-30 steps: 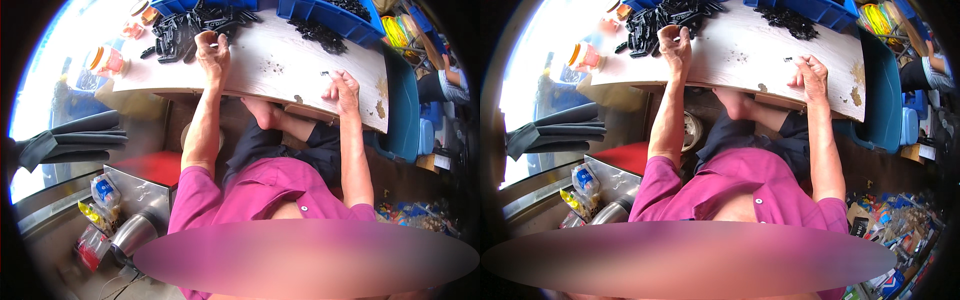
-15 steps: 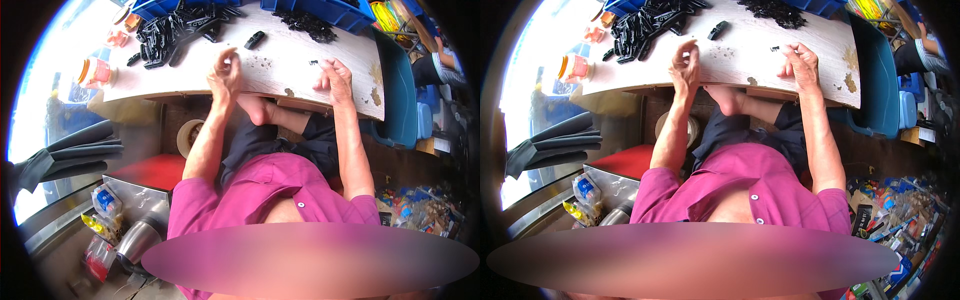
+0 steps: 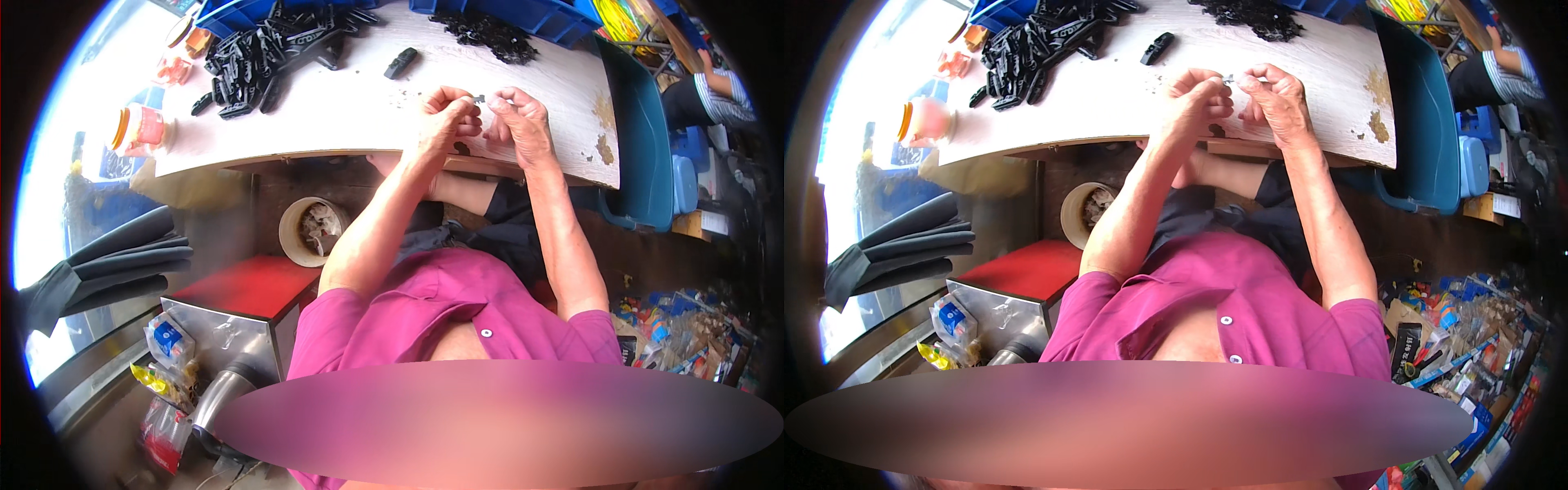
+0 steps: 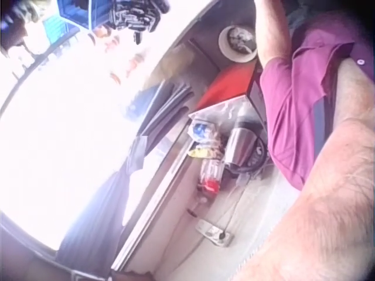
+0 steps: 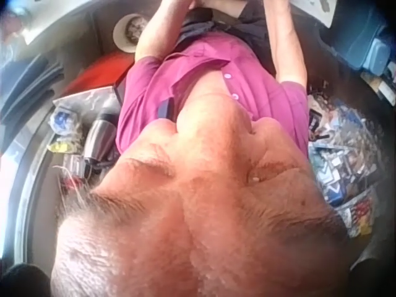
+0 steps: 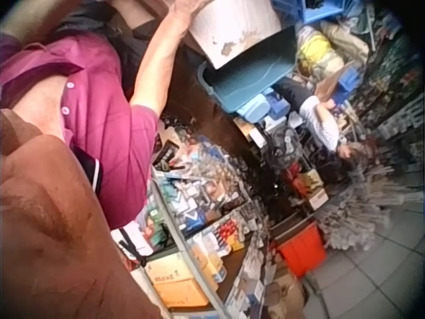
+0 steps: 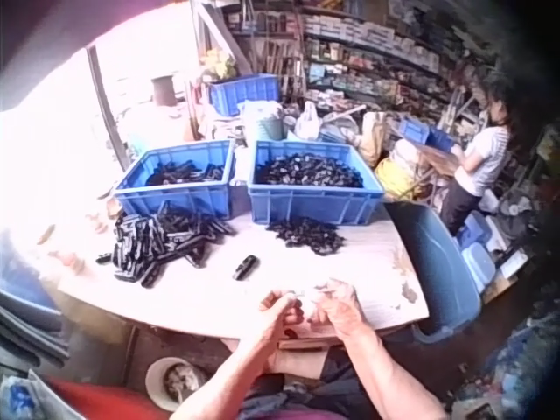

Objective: The person repeatedly picks up small plastic components and larger plastic parts from the table and assembles them together by hand.

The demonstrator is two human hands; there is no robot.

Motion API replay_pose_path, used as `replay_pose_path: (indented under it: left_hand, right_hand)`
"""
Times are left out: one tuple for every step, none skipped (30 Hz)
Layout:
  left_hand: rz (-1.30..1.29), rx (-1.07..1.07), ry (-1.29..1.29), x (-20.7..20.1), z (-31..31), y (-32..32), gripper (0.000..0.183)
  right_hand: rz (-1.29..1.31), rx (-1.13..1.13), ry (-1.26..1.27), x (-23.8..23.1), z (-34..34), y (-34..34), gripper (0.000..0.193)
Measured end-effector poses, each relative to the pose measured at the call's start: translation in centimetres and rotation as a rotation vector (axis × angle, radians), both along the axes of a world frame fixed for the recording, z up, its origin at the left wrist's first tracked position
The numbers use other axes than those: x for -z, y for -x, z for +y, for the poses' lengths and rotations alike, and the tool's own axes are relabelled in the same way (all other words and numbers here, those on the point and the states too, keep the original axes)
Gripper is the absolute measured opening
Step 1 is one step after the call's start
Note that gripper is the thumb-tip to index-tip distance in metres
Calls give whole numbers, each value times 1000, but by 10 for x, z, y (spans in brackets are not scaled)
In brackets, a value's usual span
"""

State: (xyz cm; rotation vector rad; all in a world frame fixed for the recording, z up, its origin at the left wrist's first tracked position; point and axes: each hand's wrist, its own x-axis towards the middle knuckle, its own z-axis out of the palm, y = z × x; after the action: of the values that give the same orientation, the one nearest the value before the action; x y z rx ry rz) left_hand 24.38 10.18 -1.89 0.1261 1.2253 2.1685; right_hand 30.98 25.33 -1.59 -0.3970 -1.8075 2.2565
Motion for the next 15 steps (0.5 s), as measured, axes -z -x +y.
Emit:
replay_pose_path:
  left_hand:
    - [-31, -17, -12, 0, 1, 1, 15]
    - [-39, -6, -16, 0, 1, 1, 15]
    - [-30, -17, -10, -2, -1, 1, 14]
    - [-21, -28, -5, -3, -1, 0, 14]
    - [-47, -21, -26, -1, -1, 2, 15]
    - [-53, -13, -29, 0, -1, 2, 15]
    - [-60, -19, -62, 1, -1, 1, 15]
    - [-67, -25, -94, 2, 0, 1, 15]
    - [-81, -26, -82, 0, -1, 0, 15]
    - [-85, -24, -82, 1, 0, 0, 15]
    - [-73, -37, -88, 2, 0, -1, 14]
    - [-60, -51, -94, 3, 1, -1, 14]
    - [-63, -49, -95, 3, 1, -1, 14]
    - [-62, -48, -85, 2, 1, -1, 14]
    - [-61, -48, -76, 2, 1, 0, 14]
  right_hand:
    - [14, -1, -24, 1, 0, 1, 17]
    - [6, 10, -28, 1, -2, 0, 17]
    - [12, 2, -19, 0, -3, 0, 18]
    - [18, -6, -10, -2, -4, 0, 20]
    - [18, -11, -17, -3, -4, -1, 24]
    - [13, -4, -21, -3, -4, -1, 24]
    - [9, -4, -42, -2, -3, -1, 25]
    - [6, -4, -63, -2, -2, -1, 27]
    - [11, -5, -78, -2, -2, -1, 28]
    - [6, -3, -78, -2, -2, -1, 28]
    - [10, -11, -91, -3, -2, 0, 27]
    - [15, -19, -105, -3, -3, -1, 27]
    - [12, -16, -106, -2, -3, 0, 27]
    - [23, -13, -98, -1, -3, 0, 26]
    - [33, -12, -91, 0, -3, 0, 25]
